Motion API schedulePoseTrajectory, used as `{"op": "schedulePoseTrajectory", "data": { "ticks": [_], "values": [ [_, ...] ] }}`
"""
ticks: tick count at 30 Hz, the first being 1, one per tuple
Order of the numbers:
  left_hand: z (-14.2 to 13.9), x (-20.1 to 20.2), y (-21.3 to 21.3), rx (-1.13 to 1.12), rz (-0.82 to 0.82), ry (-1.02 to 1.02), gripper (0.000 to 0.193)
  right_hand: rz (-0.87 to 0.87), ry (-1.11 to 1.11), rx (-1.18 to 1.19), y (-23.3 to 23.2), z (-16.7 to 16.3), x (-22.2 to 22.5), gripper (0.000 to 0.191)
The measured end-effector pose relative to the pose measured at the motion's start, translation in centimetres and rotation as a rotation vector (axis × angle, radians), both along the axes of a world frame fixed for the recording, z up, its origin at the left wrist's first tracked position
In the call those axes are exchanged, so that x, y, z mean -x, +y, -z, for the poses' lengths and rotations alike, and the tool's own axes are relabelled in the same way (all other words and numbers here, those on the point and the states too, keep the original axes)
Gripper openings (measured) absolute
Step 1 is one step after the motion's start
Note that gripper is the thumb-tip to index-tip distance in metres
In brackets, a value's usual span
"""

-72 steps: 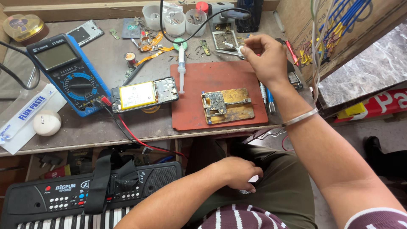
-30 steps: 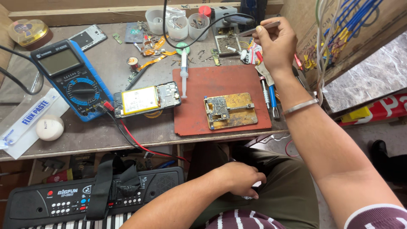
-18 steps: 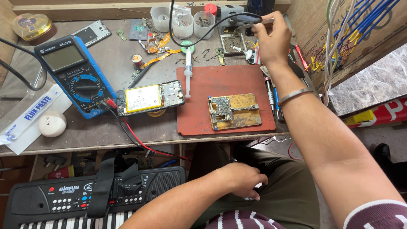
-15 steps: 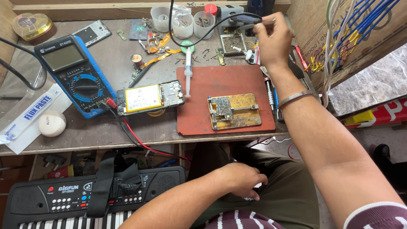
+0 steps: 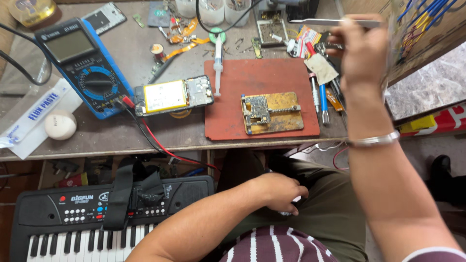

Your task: The person uses a hot air gun and tweezers to work on a small circuit board clamped to a workbench. They heat the board, then use tweezers to adjust or remove small components. The person also wipes the tweezers with a cloth during the process.

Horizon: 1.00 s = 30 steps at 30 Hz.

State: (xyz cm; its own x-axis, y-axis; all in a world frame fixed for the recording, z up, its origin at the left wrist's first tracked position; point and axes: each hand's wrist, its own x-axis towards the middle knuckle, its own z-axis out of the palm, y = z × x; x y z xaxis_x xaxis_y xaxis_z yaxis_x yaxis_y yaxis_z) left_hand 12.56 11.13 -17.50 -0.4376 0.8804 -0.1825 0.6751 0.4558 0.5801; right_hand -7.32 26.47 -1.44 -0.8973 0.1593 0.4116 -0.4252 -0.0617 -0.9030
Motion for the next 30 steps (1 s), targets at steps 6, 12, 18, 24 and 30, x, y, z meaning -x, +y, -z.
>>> {"op": "schedulePoseTrajectory", "data": {
  "ticks": [6,12,18,24,30],
  "values": [
    [0.0,-0.1,0.2,0.009,-0.016,-0.012,0.057,-0.198,-0.186,0.546,4.3,4.3,-8.4,0.015],
    [-0.3,-0.6,0.4,0.015,-0.021,-0.017,0.057,-0.252,-0.382,0.653,2.0,4.3,-14.1,0.027],
    [-2.1,-1.1,0.4,-0.064,0.016,-0.014,0.057,-0.303,-0.230,0.390,2.7,5.7,-13.4,0.019],
    [-6.9,-1.0,0.3,-0.302,0.028,0.049,0.045,-0.349,-0.115,0.362,2.5,8.1,-11.9,0.017],
    [-13.0,0.8,-2.8,-0.530,-0.060,0.126,0.035,-0.215,-0.076,-0.043,0.0,7.5,-10.8,0.026]
  ]
}}
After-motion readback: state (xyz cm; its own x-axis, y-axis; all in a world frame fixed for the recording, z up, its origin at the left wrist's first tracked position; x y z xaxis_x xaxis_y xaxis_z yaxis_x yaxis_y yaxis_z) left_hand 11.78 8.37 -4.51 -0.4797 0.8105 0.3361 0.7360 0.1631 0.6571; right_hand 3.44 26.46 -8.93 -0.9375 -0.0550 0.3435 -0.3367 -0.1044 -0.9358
